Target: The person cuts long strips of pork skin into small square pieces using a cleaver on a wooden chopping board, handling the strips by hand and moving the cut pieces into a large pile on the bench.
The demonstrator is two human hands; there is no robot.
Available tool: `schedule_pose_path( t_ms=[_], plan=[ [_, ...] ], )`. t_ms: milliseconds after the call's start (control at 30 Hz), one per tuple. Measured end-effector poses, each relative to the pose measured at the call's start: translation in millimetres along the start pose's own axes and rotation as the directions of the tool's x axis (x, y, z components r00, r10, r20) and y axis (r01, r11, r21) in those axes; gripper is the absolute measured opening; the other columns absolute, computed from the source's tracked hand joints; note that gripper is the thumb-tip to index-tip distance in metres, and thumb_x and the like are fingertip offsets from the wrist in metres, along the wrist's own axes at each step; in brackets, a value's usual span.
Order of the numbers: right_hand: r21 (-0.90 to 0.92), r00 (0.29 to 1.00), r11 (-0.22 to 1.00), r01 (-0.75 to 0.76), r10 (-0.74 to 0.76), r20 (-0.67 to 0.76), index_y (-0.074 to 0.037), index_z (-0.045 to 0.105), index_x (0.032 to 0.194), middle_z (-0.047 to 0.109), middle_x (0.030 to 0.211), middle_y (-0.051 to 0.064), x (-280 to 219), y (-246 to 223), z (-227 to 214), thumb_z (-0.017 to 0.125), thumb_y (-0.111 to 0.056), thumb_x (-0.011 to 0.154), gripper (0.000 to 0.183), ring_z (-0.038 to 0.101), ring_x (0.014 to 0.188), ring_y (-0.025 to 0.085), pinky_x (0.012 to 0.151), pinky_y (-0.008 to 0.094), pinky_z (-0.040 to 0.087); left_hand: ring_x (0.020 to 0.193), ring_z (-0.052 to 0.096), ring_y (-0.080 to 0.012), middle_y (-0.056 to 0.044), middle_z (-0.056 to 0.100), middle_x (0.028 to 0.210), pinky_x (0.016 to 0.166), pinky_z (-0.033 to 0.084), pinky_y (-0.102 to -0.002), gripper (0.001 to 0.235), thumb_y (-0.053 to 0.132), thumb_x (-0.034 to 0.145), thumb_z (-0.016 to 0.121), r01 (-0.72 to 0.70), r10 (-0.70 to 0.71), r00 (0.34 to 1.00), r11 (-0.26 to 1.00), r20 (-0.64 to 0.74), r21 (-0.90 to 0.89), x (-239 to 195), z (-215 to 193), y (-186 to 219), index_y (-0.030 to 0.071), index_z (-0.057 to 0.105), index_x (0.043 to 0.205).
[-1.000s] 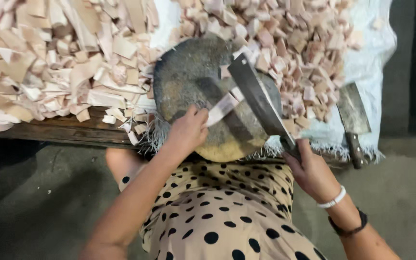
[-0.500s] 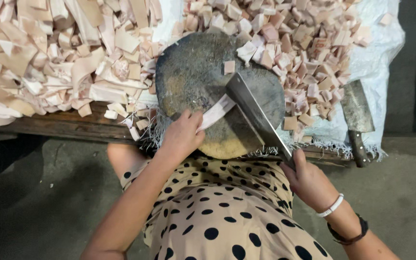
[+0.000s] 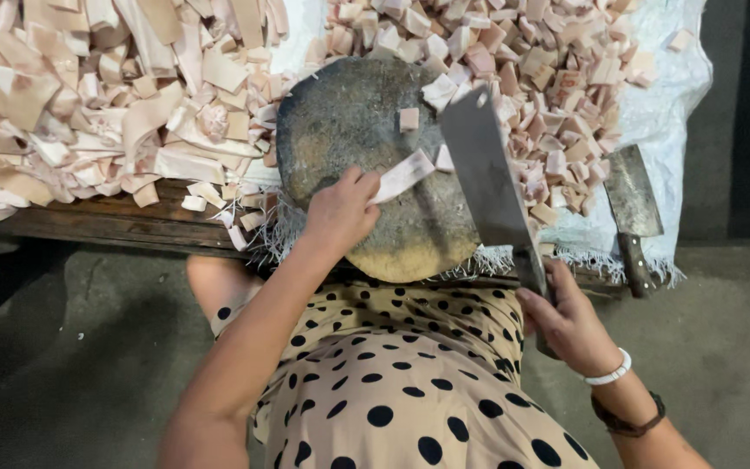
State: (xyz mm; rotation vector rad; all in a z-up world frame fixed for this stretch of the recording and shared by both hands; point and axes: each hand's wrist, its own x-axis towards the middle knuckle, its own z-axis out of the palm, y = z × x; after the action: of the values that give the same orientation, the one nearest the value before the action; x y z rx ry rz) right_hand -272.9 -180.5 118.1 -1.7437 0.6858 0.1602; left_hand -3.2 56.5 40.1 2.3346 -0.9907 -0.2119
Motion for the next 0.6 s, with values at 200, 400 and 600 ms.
schedule_pose_path(
  t_ms=[200, 400, 600],
  plan=[
    [0.137, 0.988, 0.981, -0.135, 0.144, -0.058, -0.012, 0.044, 0.138, 0.057, 0.075, -0.001, -23, 13, 0, 0.057, -0.018, 0.097, 0.044, 0.051, 0.055, 0.010, 0.046, 0.030, 0.046, 0.079, 0.069, -0.0315, -0.008, 0.060, 0.097, 0.068, 0.057, -0.046, 0.017, 0.013, 0.081, 0.067, -0.143, 0.155, 0.978, 0.986, 0.140, -0.091, -9, 12, 14, 0.012, 0.061, 0.096],
    [-0.490, 0.959, 0.865, 0.112, -0.223, -0.176, -0.007, 0.047, 0.137, 0.062, 0.075, 0.006, -30, 14, 9, 0.064, -0.017, 0.097, 0.045, 0.061, 0.059, 0.016, 0.056, 0.034, 0.050, 0.080, 0.070, -0.0302, -0.009, 0.060, 0.096, 0.067, 0.057, -0.046, 0.021, 0.016, 0.081, 0.071, -0.218, 0.223, 0.968, 0.974, 0.116, -0.057, -10, 24, 27, 0.013, 0.061, 0.100],
    [-0.542, 0.927, 0.836, 0.089, -0.269, -0.263, -0.006, 0.043, 0.137, 0.063, 0.069, 0.018, -47, 10, -3, 0.065, -0.016, 0.095, 0.049, 0.061, 0.053, 0.031, 0.053, 0.044, 0.049, 0.072, 0.069, -0.0298, -0.012, 0.057, 0.104, 0.059, 0.060, -0.042, 0.033, 0.019, 0.081, 0.070, 0.025, -0.033, 0.952, 0.999, 0.305, 0.030, 0, 13, 32, 0.011, 0.058, 0.111]
  ],
)
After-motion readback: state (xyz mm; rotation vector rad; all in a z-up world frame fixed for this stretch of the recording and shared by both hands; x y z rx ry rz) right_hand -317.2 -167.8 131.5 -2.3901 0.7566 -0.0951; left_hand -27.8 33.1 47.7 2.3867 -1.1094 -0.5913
